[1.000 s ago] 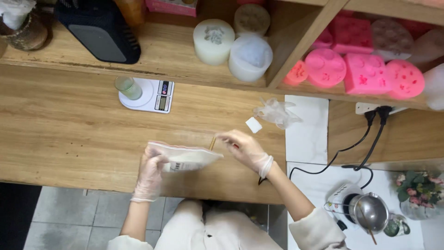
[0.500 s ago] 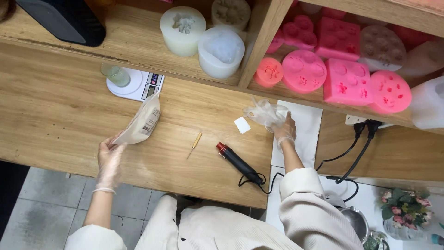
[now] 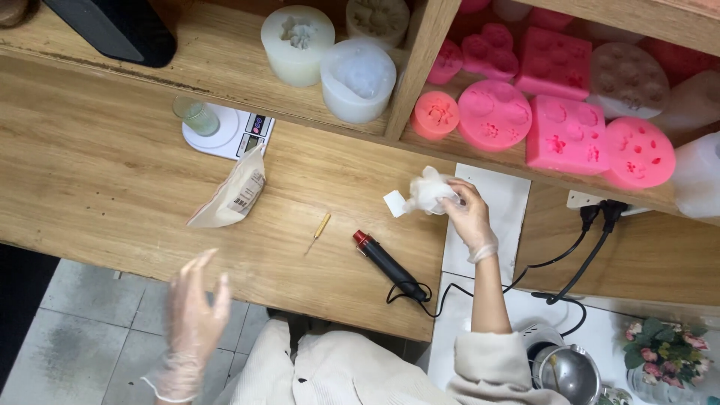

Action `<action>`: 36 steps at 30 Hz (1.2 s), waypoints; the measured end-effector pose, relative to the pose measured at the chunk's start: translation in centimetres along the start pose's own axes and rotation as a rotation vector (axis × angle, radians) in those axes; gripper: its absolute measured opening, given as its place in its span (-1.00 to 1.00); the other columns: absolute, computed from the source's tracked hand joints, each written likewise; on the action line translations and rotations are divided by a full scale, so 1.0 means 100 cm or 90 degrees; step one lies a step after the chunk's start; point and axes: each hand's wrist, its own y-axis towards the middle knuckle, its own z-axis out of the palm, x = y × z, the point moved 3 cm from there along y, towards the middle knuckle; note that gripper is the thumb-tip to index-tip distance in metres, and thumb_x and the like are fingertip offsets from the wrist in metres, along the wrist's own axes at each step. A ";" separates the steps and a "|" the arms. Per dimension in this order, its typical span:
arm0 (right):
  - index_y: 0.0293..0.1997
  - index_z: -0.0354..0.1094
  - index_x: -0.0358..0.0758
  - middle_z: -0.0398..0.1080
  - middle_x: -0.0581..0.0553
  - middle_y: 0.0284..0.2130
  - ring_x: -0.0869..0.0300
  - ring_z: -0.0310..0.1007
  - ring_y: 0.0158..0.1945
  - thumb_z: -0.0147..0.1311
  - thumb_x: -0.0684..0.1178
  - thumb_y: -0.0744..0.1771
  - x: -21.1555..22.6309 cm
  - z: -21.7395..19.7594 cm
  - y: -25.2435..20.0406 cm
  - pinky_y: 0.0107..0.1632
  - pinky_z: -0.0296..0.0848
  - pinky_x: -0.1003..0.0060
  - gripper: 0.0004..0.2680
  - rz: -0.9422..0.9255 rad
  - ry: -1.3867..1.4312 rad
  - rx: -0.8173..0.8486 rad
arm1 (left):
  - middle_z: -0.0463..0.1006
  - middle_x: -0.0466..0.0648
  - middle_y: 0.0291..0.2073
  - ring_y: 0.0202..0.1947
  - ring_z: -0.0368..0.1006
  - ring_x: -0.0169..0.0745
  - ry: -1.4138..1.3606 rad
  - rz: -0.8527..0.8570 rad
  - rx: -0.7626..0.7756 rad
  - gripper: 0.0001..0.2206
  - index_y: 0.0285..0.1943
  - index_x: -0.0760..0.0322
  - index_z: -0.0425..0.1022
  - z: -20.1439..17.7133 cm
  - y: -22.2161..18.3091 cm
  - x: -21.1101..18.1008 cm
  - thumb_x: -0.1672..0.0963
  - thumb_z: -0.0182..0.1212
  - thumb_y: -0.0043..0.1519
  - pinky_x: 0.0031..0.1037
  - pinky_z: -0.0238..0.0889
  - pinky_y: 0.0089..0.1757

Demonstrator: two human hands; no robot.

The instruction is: Wiping down work surfaces and organizing tools in a candle studio.

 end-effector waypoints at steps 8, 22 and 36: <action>0.08 0.44 -0.34 0.23 -0.15 0.40 0.09 0.22 0.45 0.19 -0.12 0.34 0.189 0.051 -0.081 0.37 0.32 0.17 -0.78 -0.047 0.550 0.295 | -0.21 0.36 0.54 0.48 -0.10 0.24 -0.377 0.305 0.082 -0.12 0.58 0.38 -0.28 -0.049 0.013 -0.177 0.07 0.32 0.23 -0.21 0.12 0.28; -0.17 0.50 -0.24 0.35 -0.25 0.28 0.00 0.40 0.26 0.32 -0.14 0.25 0.328 0.256 -0.133 0.25 0.37 0.13 -0.86 -0.252 -0.037 0.032 | 0.45 0.04 0.29 0.30 0.38 -0.15 -1.196 -0.087 0.482 -0.54 0.47 0.43 0.23 -0.073 0.071 0.001 0.12 0.06 0.40 -0.33 0.29 0.26; 0.22 0.38 -0.16 0.28 -0.17 0.25 0.01 0.41 0.13 0.32 -0.13 0.18 0.480 0.408 -0.161 0.09 0.46 0.16 -0.54 -0.321 -0.238 0.052 | 0.65 0.04 0.07 0.00 0.57 -0.20 -0.931 -0.047 0.412 -0.68 0.20 0.50 0.58 -0.059 0.167 0.209 0.24 0.00 0.34 -0.41 0.45 -0.02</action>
